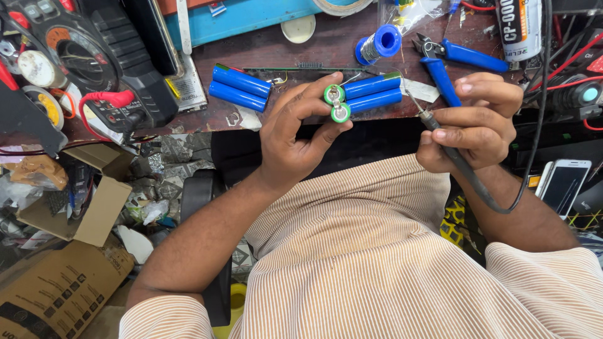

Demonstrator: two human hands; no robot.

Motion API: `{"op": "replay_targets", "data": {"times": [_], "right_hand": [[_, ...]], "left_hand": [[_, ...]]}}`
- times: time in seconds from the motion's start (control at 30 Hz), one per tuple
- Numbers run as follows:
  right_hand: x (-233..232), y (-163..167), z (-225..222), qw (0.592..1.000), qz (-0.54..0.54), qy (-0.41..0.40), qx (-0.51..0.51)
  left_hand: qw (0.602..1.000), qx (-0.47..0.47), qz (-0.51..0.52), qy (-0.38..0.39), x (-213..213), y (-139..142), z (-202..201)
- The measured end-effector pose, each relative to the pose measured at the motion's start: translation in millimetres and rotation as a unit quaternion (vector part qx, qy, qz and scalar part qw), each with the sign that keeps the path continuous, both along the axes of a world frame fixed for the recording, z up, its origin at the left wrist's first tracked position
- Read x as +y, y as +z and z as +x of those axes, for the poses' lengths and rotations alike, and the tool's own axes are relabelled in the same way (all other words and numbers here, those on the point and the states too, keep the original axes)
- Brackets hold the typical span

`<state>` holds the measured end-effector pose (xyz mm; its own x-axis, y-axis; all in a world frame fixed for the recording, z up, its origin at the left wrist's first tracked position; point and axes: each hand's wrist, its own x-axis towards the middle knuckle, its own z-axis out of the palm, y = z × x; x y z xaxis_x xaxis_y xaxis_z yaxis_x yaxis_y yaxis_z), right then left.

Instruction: The person solders wires onto a row of blue and green 18650 battery cells on a workbench using a soldering iron, repositioning the cells and the attached circuit board between solder joints, and briefly handles a round battery holder component before continuing to solder connections along the pack.

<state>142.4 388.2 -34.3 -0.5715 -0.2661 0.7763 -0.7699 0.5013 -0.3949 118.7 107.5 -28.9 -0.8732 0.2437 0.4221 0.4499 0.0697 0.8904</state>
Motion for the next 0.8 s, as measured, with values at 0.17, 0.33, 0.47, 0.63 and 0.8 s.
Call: {"op": "replay_targets", "data": {"times": [0.17, 0.33, 0.47, 0.63, 0.8], "right_hand": [[0.2, 1.0, 0.4, 1.0, 0.005, -0.001, -0.003], [-0.8, 2.0, 3.1, 1.0, 0.002, 0.011, 0.002], [-6.4, 11.6, 7.6, 1.0, 0.003, -0.012, 0.002], [-22.4, 35.2, 8.1, 0.998, -0.027, -0.022, -0.052], [-42.4, 58.0, 0.7, 0.986, -0.013, 0.004, -0.164]], "left_hand": [[1.0, 0.001, -0.003, -0.004, -0.6, -0.7, -0.7], [1.0, 0.001, -0.004, 0.0, -0.8, 0.9, 5.0], [1.0, -0.005, 0.005, -0.008, -3.9, 2.2, 8.6], [1.0, 0.004, 0.001, 0.01, -2.2, 1.0, 10.7], [1.0, 0.023, -0.008, 0.015, -6.5, 4.1, 12.9]]}}
